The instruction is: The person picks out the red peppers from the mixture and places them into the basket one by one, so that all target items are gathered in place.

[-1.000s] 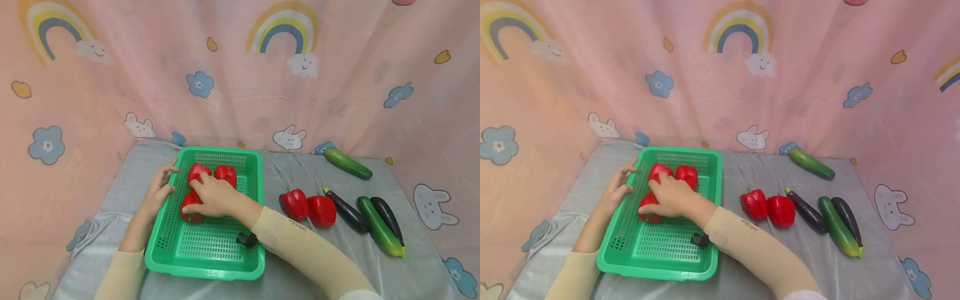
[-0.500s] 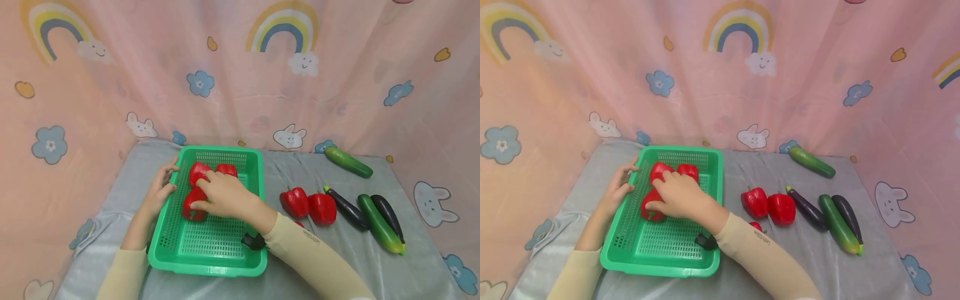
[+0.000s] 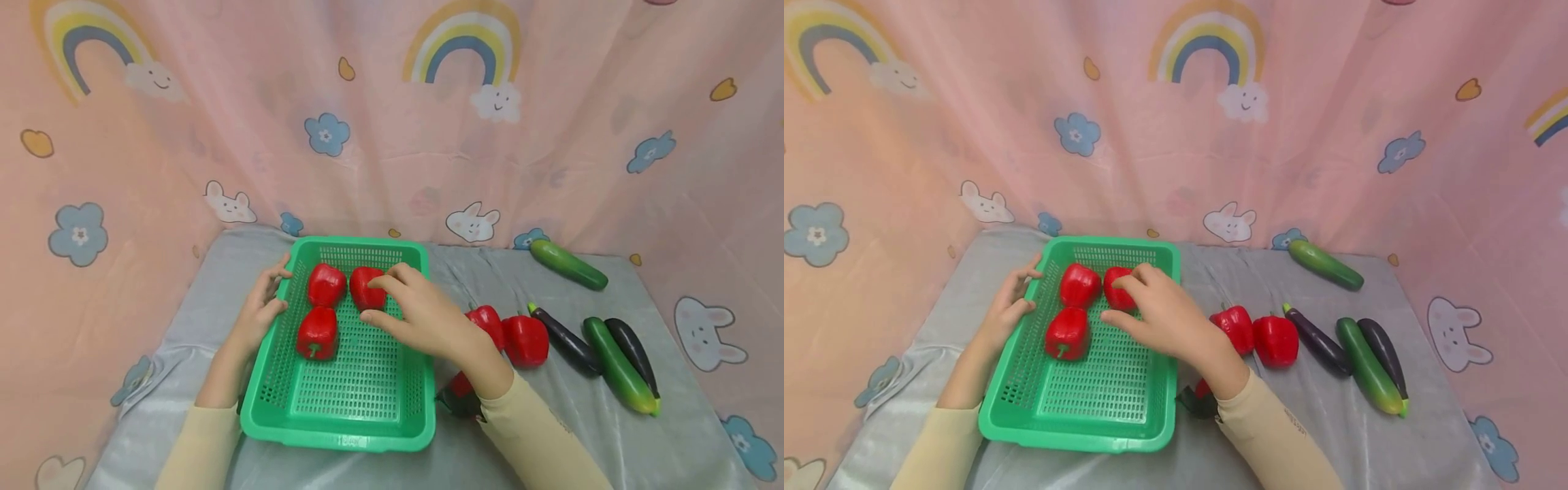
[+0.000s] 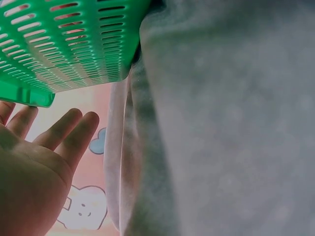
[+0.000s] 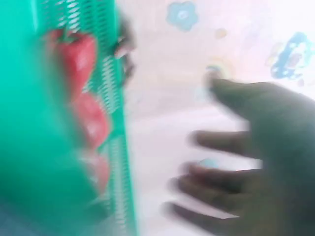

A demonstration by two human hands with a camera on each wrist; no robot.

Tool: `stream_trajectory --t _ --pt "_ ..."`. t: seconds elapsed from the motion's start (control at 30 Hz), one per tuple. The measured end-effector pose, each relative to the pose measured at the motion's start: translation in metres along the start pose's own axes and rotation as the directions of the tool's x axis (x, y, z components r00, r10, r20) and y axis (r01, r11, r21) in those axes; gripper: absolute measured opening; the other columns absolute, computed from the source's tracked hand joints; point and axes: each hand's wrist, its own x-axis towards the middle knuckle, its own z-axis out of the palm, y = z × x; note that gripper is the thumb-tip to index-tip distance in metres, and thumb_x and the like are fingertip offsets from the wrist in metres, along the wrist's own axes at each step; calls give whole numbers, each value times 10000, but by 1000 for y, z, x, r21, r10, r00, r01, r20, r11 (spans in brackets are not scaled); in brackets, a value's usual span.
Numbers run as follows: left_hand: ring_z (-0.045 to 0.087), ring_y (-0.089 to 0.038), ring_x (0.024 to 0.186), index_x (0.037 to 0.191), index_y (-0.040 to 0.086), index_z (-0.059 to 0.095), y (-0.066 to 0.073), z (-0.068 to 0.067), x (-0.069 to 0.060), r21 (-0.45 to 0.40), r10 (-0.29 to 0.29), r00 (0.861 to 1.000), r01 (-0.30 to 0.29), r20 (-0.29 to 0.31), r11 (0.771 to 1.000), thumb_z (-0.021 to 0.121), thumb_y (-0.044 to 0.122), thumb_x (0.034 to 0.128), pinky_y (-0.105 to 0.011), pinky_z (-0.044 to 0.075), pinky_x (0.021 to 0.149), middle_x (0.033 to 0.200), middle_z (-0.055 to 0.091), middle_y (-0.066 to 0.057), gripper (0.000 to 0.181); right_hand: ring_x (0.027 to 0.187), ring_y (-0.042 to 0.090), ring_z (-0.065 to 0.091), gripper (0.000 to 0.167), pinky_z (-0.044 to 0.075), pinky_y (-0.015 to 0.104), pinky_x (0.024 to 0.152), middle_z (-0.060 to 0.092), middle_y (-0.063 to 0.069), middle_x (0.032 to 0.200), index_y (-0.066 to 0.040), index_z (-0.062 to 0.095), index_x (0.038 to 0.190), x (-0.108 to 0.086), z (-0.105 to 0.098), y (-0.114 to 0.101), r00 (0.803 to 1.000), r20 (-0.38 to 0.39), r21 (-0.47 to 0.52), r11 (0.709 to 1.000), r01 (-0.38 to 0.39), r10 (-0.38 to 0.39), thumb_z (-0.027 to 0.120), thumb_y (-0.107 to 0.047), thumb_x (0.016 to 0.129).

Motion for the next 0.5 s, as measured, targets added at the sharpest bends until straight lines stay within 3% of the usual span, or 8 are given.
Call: stream_trajectory --t 0.07,0.17,0.3,0.4,0.5 --pt "239 -554 1588 1396 -64 473 0 0 1 11 0 1000 0 -5 1000 450 -128 903 -337 454 1033 1796 257 -106 498 1177 178 589 550 609 376 898 603 37 1329 -125 690 1408 -8 -2 6 999 -37 17 1000 0 0 771 -474 990" --pt "237 -559 1588 1390 -63 478 -1 0 1 22 3 1000 -3 -6 1000 461 -131 896 -536 400 1141 1794 262 -108 499 1198 200 588 540 618 413 905 598 40 1341 -124 692 1407 -18 -4 13 995 -99 4 1000 -2 2 786 -443 982" --pt "221 -569 1588 1377 -69 482 -1 0 1 21 14 1000 -14 -4 1000 466 -143 886 -747 267 1194 1790 263 -139 497 1215 221 591 528 624 434 909 604 65 1356 -114 694 1403 -30 -3 23 984 -176 2 1000 13 -12 820 -378 965" --pt "218 -556 1594 1372 -67 485 -2 0 1 16 17 1000 -17 -9 1000 462 -149 878 -758 228 1209 1788 268 -144 501 1234 217 588 524 629 419 903 601 66 1371 -109 688 1408 -37 -3 29 979 -202 15 1000 27 -23 825 -358 967" --pt "227 -556 1592 1376 -70 482 -1 1 1 12 18 1000 -18 -8 1000 460 -148 880 -720 285 1181 1787 272 -140 502 1250 222 589 518 633 424 895 596 64 1388 -108 680 1416 -45 -6 36 977 -213 13 1000 21 -18 815 -356 982"
